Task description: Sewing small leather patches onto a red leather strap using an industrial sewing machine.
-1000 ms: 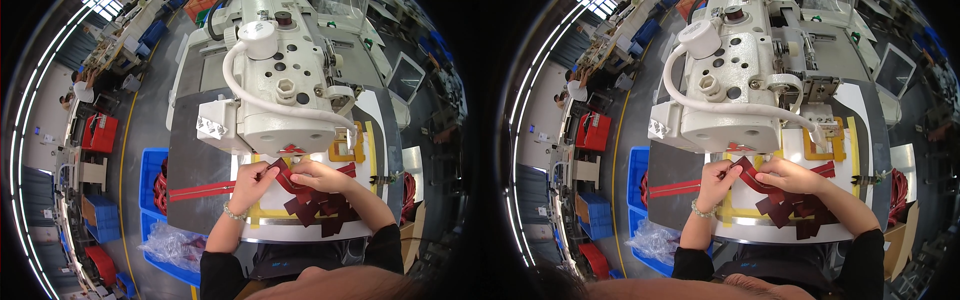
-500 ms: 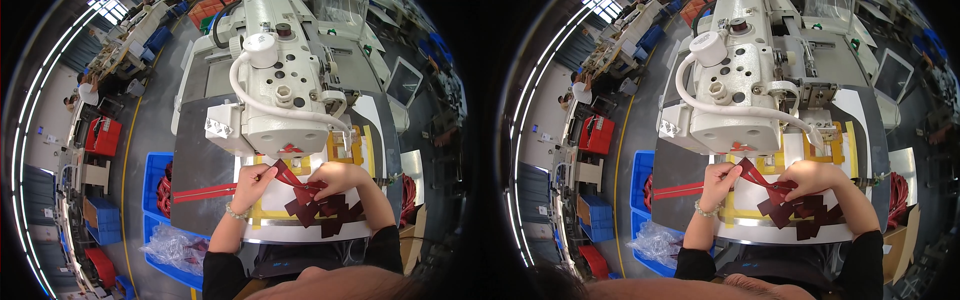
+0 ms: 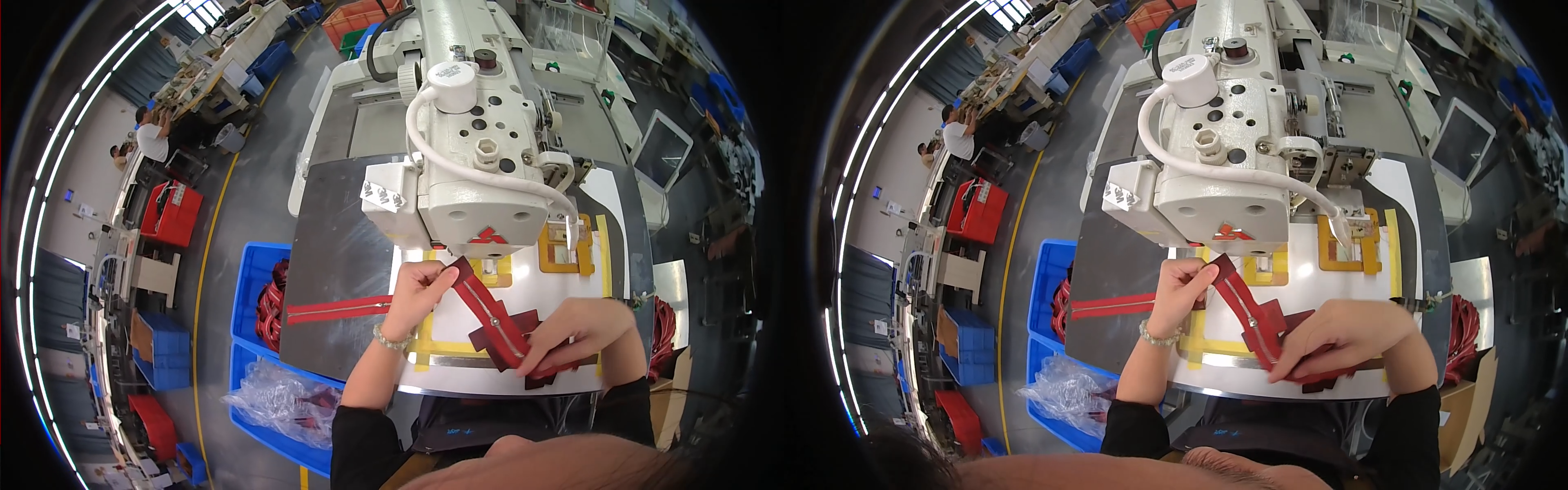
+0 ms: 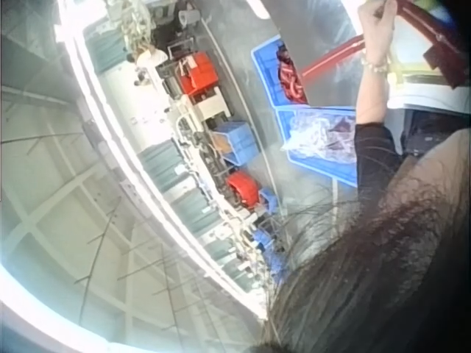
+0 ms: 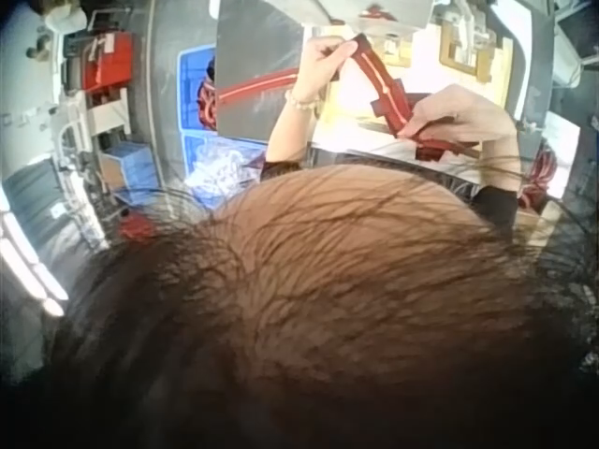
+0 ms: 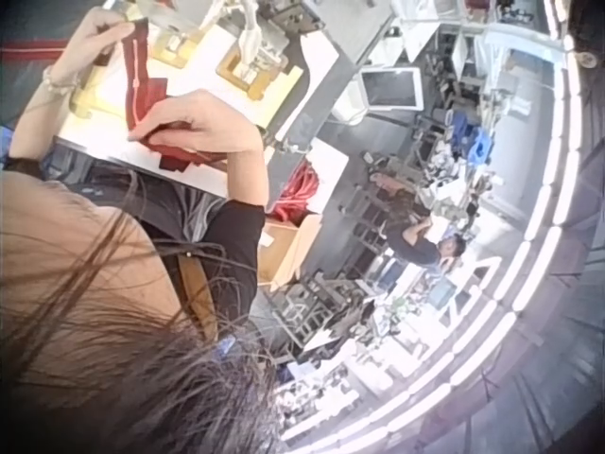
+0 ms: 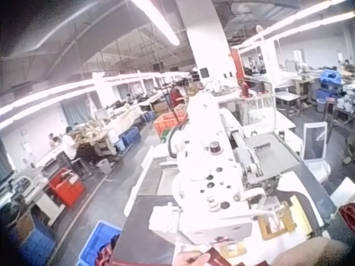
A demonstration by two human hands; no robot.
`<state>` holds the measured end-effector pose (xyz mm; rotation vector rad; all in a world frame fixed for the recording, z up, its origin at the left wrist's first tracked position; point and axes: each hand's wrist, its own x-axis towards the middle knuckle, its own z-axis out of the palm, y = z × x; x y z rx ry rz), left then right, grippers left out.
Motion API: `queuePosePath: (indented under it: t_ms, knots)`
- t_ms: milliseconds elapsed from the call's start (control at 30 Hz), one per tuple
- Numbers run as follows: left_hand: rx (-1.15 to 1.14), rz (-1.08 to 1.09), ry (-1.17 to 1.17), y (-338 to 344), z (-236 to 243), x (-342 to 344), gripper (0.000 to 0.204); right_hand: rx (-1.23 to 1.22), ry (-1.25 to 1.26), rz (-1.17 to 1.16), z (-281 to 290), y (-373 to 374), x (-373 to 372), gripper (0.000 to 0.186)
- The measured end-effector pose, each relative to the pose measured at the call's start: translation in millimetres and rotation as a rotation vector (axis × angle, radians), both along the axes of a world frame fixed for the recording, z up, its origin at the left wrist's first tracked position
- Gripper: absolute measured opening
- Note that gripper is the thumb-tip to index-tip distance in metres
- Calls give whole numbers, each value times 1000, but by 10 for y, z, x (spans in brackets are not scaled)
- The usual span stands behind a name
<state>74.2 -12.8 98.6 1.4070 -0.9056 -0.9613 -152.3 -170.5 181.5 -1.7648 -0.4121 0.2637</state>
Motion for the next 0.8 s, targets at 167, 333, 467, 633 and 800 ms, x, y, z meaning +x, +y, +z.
queuePosePath:
  t_ms: [167,333,467,633,800]
  knots:
    - [49,-47,135,-89,75,218,31,130,54,117,-421,713,139,68]
    - [262,170,-971,107,-67,551,53,-494,150,209,-286,709,161,59]
    - [454,-199,-1103,276,50,249,111,-595,46,-77,-418,522,-65,54]
    - [611,-7,-1202,651,-60,654,126,-716,150,-459,-289,276,-273,49]
    - [808,352,-1620,599,66,604,108,-551,117,-805,-572,99,-591,38]
